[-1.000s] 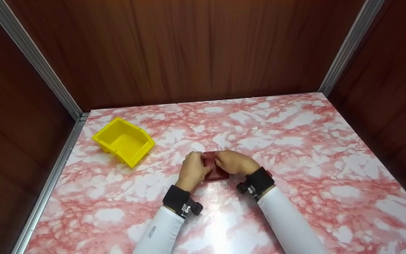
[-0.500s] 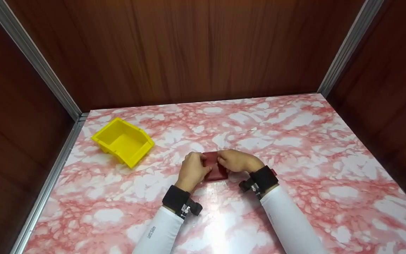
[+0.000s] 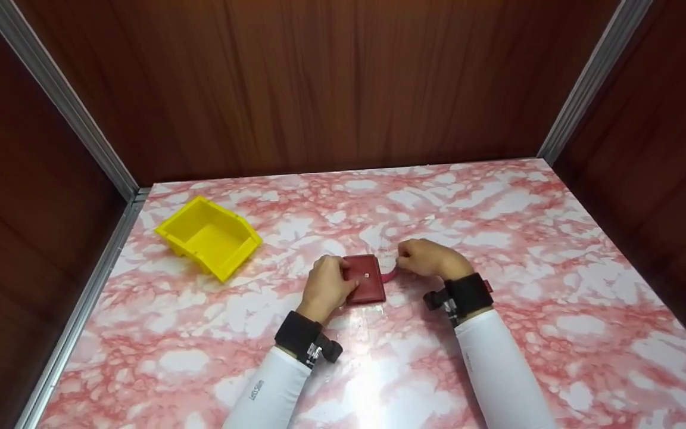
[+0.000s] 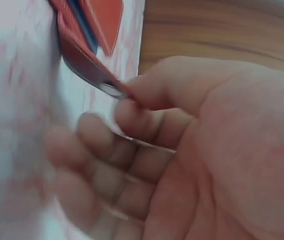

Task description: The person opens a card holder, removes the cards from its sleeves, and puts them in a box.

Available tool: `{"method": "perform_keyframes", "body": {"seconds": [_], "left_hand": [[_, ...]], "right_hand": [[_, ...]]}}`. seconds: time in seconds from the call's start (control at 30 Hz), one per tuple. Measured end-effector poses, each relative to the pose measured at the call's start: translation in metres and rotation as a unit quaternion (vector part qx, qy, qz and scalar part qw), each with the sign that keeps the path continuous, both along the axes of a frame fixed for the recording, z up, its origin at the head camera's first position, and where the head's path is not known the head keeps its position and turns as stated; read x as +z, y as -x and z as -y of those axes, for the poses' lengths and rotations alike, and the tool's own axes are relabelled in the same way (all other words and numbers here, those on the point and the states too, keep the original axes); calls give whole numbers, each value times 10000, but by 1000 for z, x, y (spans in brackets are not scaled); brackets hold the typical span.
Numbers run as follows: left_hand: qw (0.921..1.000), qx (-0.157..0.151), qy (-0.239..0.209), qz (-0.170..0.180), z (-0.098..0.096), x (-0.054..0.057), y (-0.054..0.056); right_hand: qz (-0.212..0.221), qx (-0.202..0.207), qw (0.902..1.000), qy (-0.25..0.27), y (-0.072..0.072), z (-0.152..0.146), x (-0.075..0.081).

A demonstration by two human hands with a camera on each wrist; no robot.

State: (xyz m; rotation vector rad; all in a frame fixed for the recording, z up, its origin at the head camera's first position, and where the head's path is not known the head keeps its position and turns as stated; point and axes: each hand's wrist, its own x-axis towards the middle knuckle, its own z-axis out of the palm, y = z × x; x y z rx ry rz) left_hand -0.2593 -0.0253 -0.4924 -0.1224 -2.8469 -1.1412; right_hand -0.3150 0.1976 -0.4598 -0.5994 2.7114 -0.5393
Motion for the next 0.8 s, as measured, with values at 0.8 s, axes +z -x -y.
{"method": "perform_keyframes", "body": {"seconds": [0.8], "left_hand": [[10000,45,18,-66,-1,-1,0]], "right_hand": [[217,-121,9992,-323,-4,16,-16]]}}
